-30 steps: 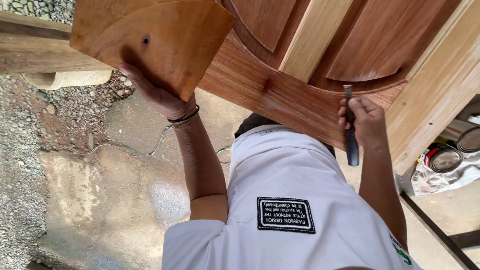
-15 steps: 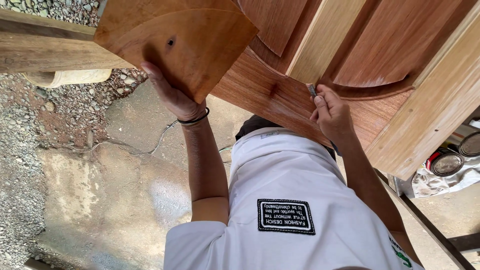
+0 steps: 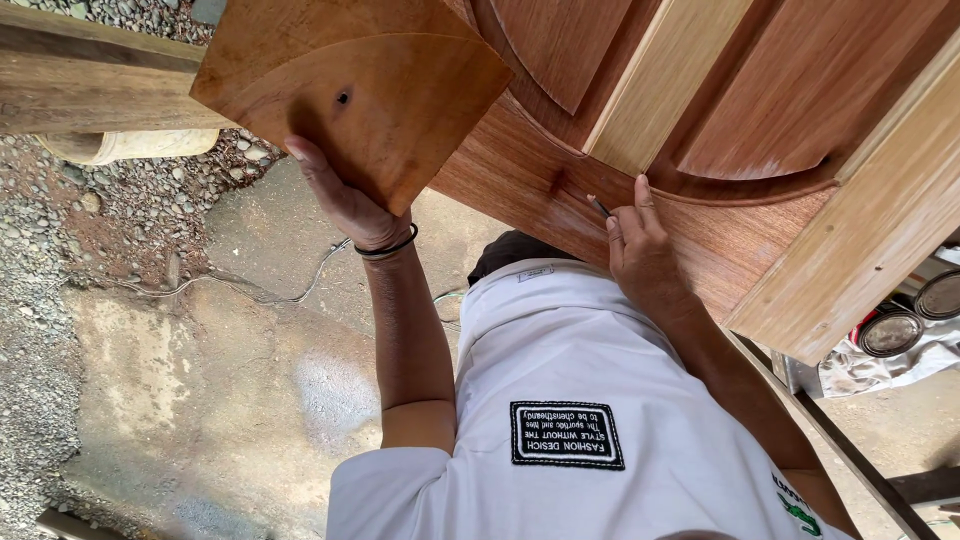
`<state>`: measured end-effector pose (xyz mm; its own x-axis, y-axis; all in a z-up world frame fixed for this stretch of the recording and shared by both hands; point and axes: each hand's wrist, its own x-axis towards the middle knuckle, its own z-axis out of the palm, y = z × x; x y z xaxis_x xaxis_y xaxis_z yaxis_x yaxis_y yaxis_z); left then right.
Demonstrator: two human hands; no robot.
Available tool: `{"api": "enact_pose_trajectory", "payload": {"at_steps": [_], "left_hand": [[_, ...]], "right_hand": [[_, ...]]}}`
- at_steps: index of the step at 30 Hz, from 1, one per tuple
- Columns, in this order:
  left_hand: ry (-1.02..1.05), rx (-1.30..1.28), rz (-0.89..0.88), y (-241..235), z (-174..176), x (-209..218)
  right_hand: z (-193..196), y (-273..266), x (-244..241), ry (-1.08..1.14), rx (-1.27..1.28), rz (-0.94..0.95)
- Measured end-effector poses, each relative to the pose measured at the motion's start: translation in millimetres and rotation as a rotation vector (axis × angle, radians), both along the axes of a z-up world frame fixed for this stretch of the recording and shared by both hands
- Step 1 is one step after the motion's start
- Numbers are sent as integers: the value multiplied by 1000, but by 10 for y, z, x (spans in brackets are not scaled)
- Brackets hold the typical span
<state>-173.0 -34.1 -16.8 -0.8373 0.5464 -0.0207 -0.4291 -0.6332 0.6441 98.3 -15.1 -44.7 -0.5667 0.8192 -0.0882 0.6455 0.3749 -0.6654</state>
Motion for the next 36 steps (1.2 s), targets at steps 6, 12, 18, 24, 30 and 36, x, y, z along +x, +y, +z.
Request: {"api": "enact_pose_trajectory", "payload": {"at_steps": [6,12,18,24,30,36], "left_hand": [[111,-310,34,-21,266,3],[36,-294,32,-32,340,-43],[-52,-320,87,-23,411,-111],[7,-390,162,-61,411,-30],[-5,-317,121,1,622,107],[9,-345,37,4,516,162]], "right_hand": [[120,-27,-131,-101,122,-58],[-20,-58,-233,-201,154,-52],[-98,-130,-204,-282,194,11],[0,-104,-215,-273,190,52],[4,17,-144,-301,280,223],[130,70,-167,-49,-5,42]]}}
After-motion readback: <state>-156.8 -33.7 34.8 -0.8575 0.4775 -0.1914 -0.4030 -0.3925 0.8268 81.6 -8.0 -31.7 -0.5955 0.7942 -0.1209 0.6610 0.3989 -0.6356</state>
